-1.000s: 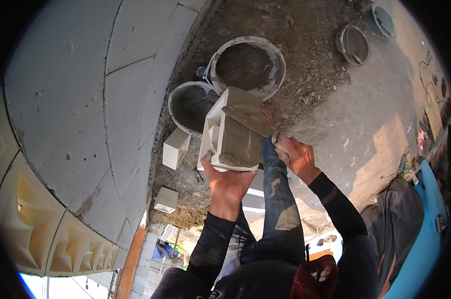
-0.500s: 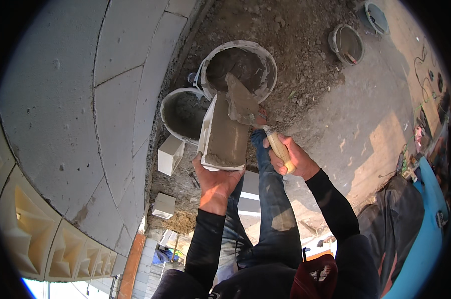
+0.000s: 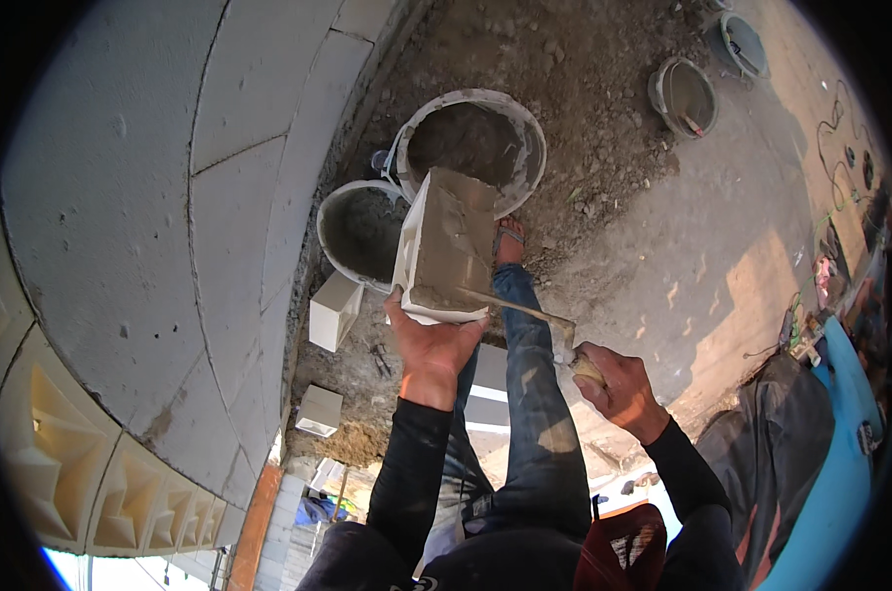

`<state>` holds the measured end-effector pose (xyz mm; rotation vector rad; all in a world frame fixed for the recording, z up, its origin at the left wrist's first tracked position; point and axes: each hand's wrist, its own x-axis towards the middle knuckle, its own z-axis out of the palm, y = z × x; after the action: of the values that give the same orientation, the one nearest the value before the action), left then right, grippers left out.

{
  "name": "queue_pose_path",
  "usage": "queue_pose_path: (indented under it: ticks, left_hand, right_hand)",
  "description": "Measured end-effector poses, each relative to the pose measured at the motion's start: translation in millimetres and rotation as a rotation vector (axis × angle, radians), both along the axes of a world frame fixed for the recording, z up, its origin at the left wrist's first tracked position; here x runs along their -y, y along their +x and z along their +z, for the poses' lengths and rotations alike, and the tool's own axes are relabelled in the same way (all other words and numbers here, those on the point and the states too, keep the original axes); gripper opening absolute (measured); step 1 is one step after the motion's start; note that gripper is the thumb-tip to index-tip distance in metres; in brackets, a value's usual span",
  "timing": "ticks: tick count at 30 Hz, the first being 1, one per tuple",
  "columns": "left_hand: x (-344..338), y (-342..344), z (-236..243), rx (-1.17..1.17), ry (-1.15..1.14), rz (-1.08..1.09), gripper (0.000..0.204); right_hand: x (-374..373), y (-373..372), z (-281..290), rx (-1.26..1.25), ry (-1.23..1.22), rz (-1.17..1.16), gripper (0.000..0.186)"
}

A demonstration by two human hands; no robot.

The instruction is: The person lays decorative concrete vent blocks onto a wall by hand. They apply mortar to the top of the existing wall and the sides of a new block using a trowel, then lift and place the block, pressing it into position along a guide string.

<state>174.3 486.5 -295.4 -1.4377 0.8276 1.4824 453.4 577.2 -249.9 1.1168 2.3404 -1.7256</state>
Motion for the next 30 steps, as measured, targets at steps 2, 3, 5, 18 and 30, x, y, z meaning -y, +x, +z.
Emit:
queue_pose_path:
  ticks: [2,3,5,18,30]
  left_hand:
    - [0.4,-0.8,-1.1,0.007,0.029,0.017,0.061]
    - [3.7,0.9,-0.9,0.005,0.060,0.019,0.065]
    - [4.0,2.3,4.4,-0.018,0.088,-0.012,0.065]
    - [10.7,3.0,16.9,-0.021,-0.077,-0.110,0.068]
    - [31.7,-0.9,-1.6,-0.053,0.076,-0.019,0.062]
  right_hand:
    - [5.1,-18.3,-6.5,0.060,0.114,0.184,0.045]
    - [4.3,-23.1,-15.4,0.073,0.149,0.207,0.045]
    - [3.5,-32.8,-50.2,0.095,0.211,0.251,0.045]
    - [-49.5,-85.6,-199.8,0.130,0.225,-0.068,0.041]
    - [34.1,-32.5,-43.6,-0.049,0.235,0.132,0.040]
